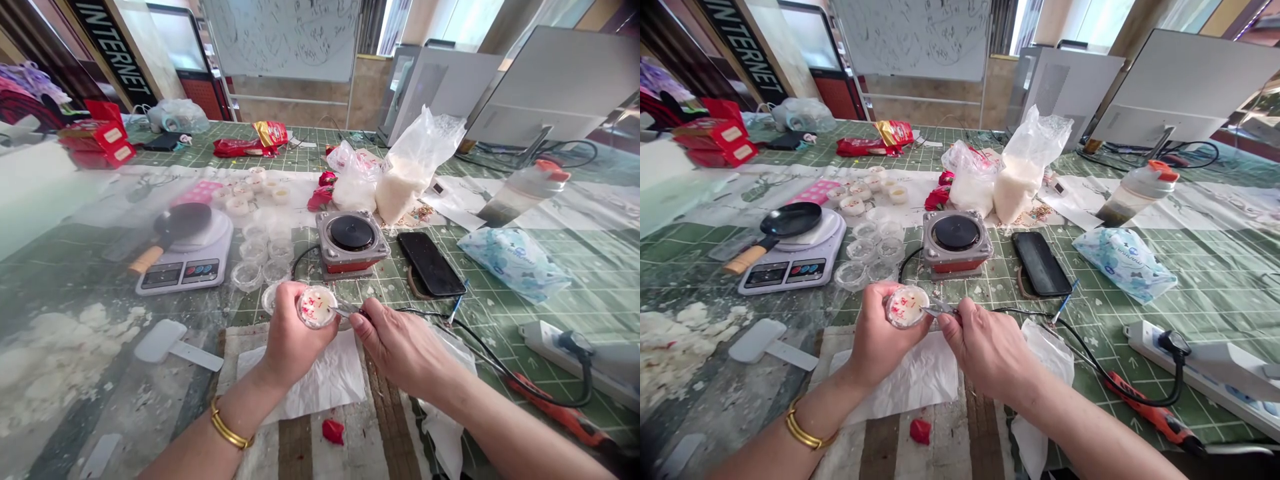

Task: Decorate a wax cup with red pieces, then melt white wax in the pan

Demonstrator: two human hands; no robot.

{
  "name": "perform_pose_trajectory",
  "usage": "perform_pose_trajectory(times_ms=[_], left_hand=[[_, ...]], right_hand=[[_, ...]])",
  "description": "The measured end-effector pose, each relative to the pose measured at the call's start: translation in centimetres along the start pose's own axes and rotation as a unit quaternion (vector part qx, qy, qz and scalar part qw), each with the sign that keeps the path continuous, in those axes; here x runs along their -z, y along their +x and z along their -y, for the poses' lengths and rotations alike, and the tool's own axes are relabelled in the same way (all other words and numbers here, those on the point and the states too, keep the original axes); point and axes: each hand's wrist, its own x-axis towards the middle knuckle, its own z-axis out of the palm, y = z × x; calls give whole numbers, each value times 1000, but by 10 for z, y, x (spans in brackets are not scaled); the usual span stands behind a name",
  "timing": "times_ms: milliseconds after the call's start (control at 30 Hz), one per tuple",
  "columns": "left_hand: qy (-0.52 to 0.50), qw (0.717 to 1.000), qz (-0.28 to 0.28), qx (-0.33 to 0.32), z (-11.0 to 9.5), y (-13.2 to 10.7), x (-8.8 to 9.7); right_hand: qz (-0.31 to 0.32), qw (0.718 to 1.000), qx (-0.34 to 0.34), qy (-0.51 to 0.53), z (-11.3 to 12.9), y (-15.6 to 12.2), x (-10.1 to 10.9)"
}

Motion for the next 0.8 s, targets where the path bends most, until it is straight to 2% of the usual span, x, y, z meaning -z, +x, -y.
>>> perform_pose_trajectory(times_ms=[200,400,567,700,800], left_hand=[[-17,998,43,37,-4,0,3],[-106,981,126,104,-4,-1,6],[-209,955,124,170,3,2,7],[-209,956,105,176,4,1,6],[-227,949,137,173,3,0,6]], right_hand=[[-8,1000,9,-17,1,15,2],[-14,999,-39,-10,-7,33,-1],[-32,999,-35,26,-10,19,5],[-32,999,-26,-3,-2,8,4],[-35,999,-20,-22,1,12,0]])
